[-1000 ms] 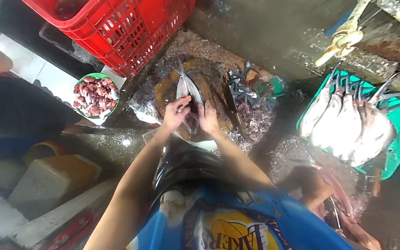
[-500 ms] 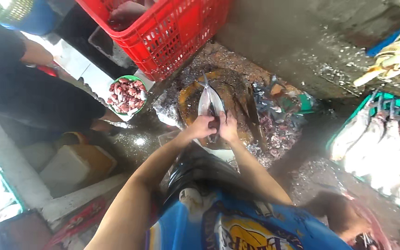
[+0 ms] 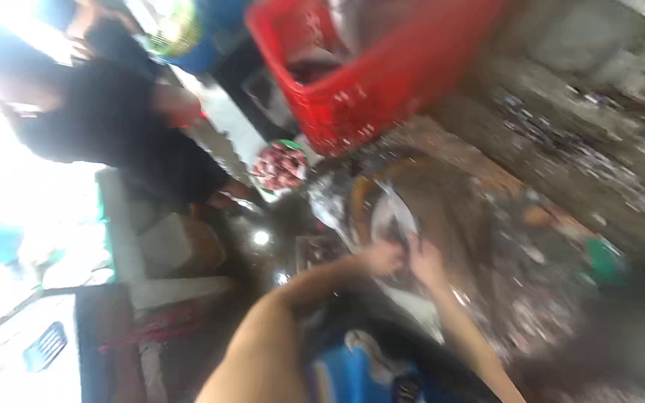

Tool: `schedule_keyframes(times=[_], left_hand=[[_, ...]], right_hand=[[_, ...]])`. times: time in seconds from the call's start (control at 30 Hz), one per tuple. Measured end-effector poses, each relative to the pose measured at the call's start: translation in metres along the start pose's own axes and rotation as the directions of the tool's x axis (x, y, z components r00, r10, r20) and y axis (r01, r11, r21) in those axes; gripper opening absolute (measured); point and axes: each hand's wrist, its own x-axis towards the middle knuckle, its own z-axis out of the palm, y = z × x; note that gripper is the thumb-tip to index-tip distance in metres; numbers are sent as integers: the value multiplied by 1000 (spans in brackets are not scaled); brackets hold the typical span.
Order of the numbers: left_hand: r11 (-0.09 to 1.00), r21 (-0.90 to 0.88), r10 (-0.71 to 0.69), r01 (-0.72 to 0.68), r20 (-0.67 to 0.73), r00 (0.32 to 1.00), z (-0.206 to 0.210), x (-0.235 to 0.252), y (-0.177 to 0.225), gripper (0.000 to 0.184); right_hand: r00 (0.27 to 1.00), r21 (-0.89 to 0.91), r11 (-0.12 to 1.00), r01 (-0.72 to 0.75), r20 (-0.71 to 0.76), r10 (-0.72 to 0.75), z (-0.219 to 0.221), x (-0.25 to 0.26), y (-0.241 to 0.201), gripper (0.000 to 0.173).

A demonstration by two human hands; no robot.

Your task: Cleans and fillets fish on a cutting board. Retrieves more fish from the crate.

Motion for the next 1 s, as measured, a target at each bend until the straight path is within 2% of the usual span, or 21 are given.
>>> schedule_keyframes(times=[0.1,0.2,0.3,0.4,0.43,0.5,0.57,0.6,0.63,0.67,0.7,0.73,0.77,0.87,0.93,1.0], left_hand=[[987,161,-35,27,46,998,-7,-11,9,27],[974,228,-10,9,2,1000,3,-17,7,26],[935,334,175,-119,-143,974,14,-24,0,22],[922,328,268,-207,-151,952,17,-29,11,23],[929,284,294,-238,-174,940,15,-31,17,21],[966,119,258,-231,-355,899,11,-33,24,16],[959,-258,-29,-120,-509,861,-13,-36,42,16],[857,-509,-212,-76,-484,849,-32,-36,55,21],[707,-705,-354,-55,-419,836,-49,-33,65,28],[584,-811,-441,-33,-351,826,-65,-28,72,33],[528,-849,-471,-15,-308,827,-76,-23,75,34],[527,-850,-453,-7,-288,844,-81,-20,75,28],[551,-834,-399,-19,-284,872,-82,-17,71,24],[650,-755,-216,-90,-297,930,-75,-13,65,42],[729,-672,-150,-126,-337,929,-73,-12,72,47],[766,-622,-95,-163,-361,928,-69,-10,79,53]], right_hand=[[990,-185,980,75,129,-51,2,5,-3,62],[990,-314,946,83,138,-41,5,6,-1,60],[987,-317,947,58,158,-7,4,15,6,59],[980,-242,970,-23,185,70,1,27,24,58],[977,-239,970,-41,193,89,-1,32,26,58],[977,-286,957,-53,182,108,-2,36,25,58],[997,-305,952,16,79,9,-9,23,9,54],[997,-311,948,65,-12,-72,-16,12,1,51],[986,-298,949,103,-92,-136,-26,1,-11,52],[976,-270,955,126,-140,-168,-38,-6,-26,53],[971,-210,966,150,-155,-185,-48,-10,-41,49],[972,-128,977,169,-142,-187,-58,-13,-52,42],[981,-30,986,163,-103,-165,-65,-14,-59,37],[992,293,950,111,21,-122,-71,-18,-56,27],[988,500,866,0,133,-77,-76,-27,-52,26],[975,627,769,-127,223,-22,-79,-31,-49,26]])
